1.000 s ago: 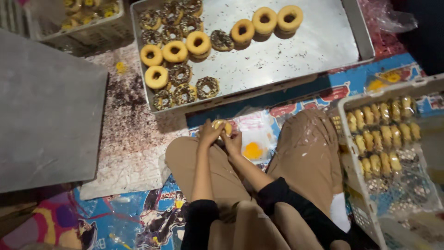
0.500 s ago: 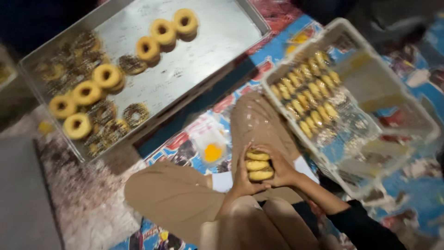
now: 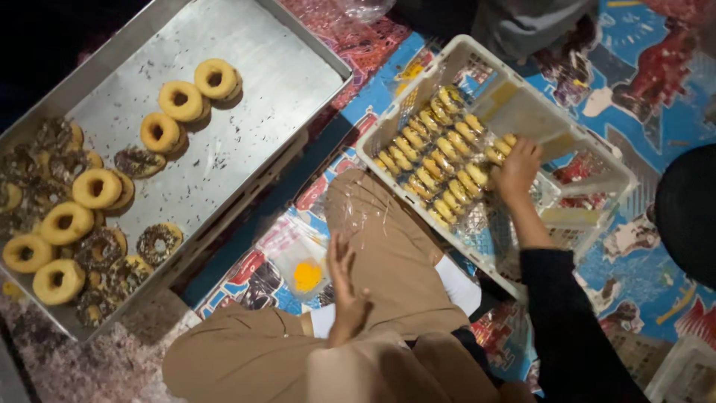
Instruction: The person sits on the floor and repeatedly picks donuts from a metal tray, places them into small plastic bags, and arranges the sealed bags into a white plastic crate. The donuts include plain and chocolate-sprinkled varieties.
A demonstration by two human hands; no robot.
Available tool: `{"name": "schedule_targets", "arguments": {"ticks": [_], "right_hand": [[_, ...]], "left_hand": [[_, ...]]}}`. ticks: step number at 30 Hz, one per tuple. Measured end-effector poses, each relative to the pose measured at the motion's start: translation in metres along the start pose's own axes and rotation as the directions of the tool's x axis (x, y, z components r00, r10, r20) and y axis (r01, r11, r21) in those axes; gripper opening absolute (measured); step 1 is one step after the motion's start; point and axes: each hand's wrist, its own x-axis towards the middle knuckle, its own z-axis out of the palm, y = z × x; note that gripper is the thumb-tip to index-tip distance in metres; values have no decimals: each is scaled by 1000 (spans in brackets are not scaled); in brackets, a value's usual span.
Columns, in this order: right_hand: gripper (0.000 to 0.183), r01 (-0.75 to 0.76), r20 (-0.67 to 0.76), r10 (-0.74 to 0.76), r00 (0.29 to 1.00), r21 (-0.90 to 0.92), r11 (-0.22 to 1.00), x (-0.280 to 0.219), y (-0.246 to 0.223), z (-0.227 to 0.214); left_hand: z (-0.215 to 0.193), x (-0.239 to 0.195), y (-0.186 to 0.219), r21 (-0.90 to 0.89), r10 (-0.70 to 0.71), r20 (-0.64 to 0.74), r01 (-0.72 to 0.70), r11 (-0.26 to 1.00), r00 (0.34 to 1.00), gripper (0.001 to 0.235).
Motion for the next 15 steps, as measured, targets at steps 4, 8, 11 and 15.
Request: {"name": "schedule_targets", "arguments": {"ticks": [4,8,11,15], "right_hand": [[53,-99,414,137,900,-112,989,35,10,67],[43,-22,223,7,975,66,998,53,-62,16],[41,187,68,-291,954,624,759,-8,-174,-26],[39,301,357,-843,401,818,490,-155,-344,45]], "left_hand": [[-51,-18,-8,121,-15,-173,36,992,985,101],[-108,-55,-15,186,62,-479,32,982,875,75],[-130,-73,-18,67,-41,-722,129,989,691,56],[-150,-78,-23,12,-67,-791,125,992,608,43]]}}
